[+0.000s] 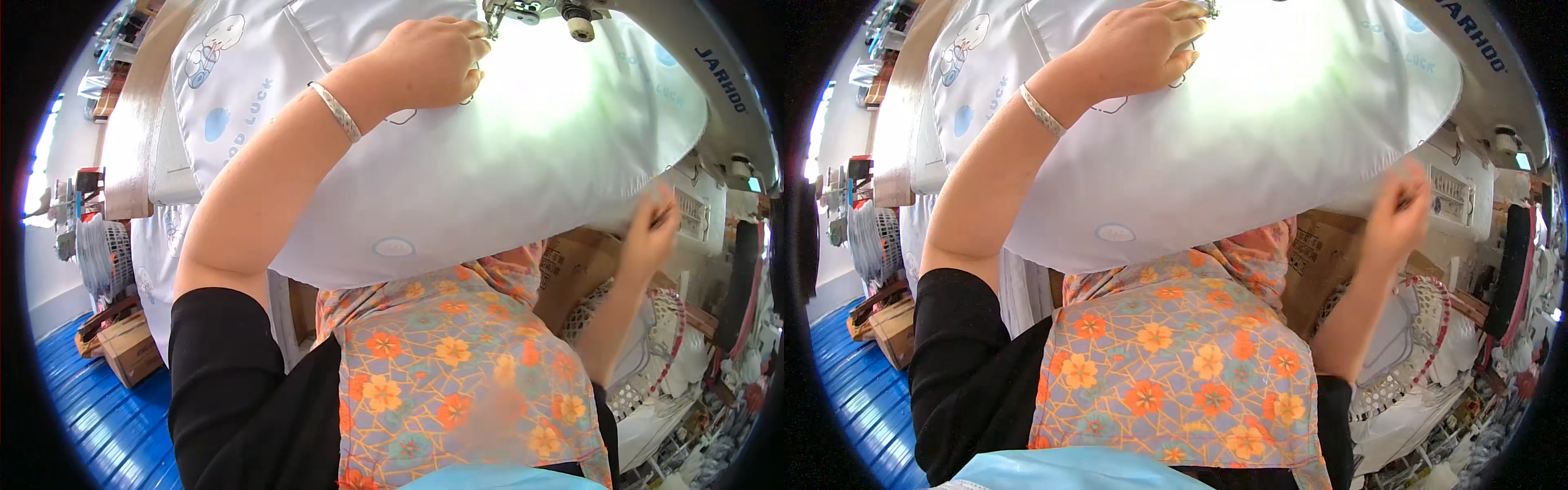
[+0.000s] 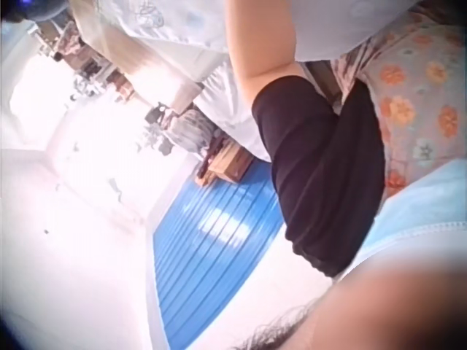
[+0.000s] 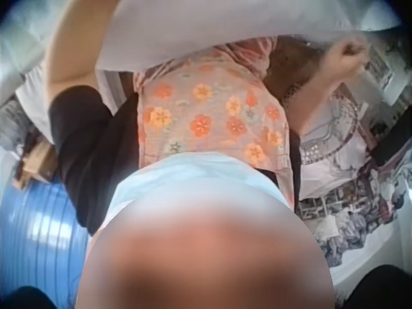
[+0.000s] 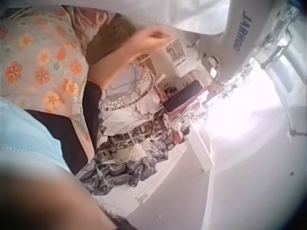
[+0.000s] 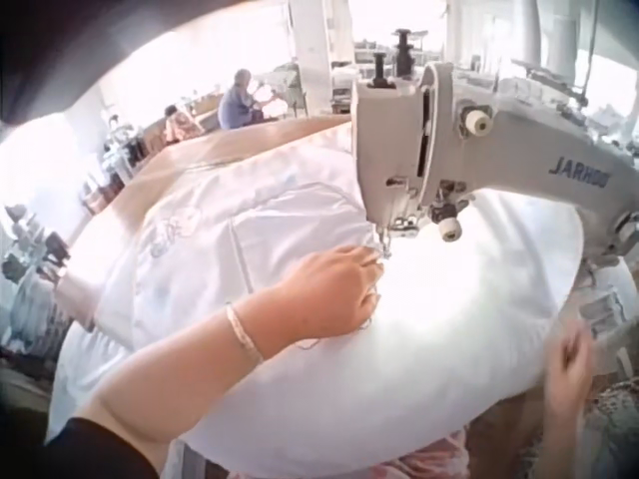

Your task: Sewing decorative fabric panels onto pillowcases using an industrial sewing machine.

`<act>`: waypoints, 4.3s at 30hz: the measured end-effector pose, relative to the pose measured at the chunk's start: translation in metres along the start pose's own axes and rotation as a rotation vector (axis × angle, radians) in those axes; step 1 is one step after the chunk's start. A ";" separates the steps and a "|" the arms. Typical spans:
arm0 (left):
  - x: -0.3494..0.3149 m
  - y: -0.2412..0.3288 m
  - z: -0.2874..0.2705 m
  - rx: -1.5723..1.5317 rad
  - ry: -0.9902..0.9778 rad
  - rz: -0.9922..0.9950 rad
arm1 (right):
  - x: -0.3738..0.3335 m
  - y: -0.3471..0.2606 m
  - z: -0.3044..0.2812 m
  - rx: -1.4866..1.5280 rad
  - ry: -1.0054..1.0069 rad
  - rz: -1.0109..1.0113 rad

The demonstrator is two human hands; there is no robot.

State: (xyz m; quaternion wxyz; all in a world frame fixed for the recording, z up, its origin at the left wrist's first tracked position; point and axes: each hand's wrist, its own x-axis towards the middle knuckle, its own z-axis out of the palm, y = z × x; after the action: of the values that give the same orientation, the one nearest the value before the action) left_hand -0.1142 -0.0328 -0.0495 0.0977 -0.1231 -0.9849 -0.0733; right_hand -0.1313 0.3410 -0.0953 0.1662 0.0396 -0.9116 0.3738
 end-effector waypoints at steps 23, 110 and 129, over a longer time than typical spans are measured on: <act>-0.004 0.035 -0.017 0.103 -0.130 -0.084 | -0.045 -0.050 -0.012 0.392 -0.473 0.131; -0.106 -0.123 -0.035 0.283 0.296 -0.207 | 0.064 -0.144 0.121 -0.108 -0.327 -0.996; -0.179 -0.136 -0.059 -0.040 0.346 -0.478 | 0.034 -0.163 0.085 0.157 -0.512 -0.699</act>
State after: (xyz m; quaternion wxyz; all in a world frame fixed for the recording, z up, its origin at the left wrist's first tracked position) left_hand 0.0311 -0.2141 -0.0461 0.2419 0.1247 -0.9529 -0.1336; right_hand -0.1544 0.1668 -0.0314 0.0480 0.4493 -0.8241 0.3417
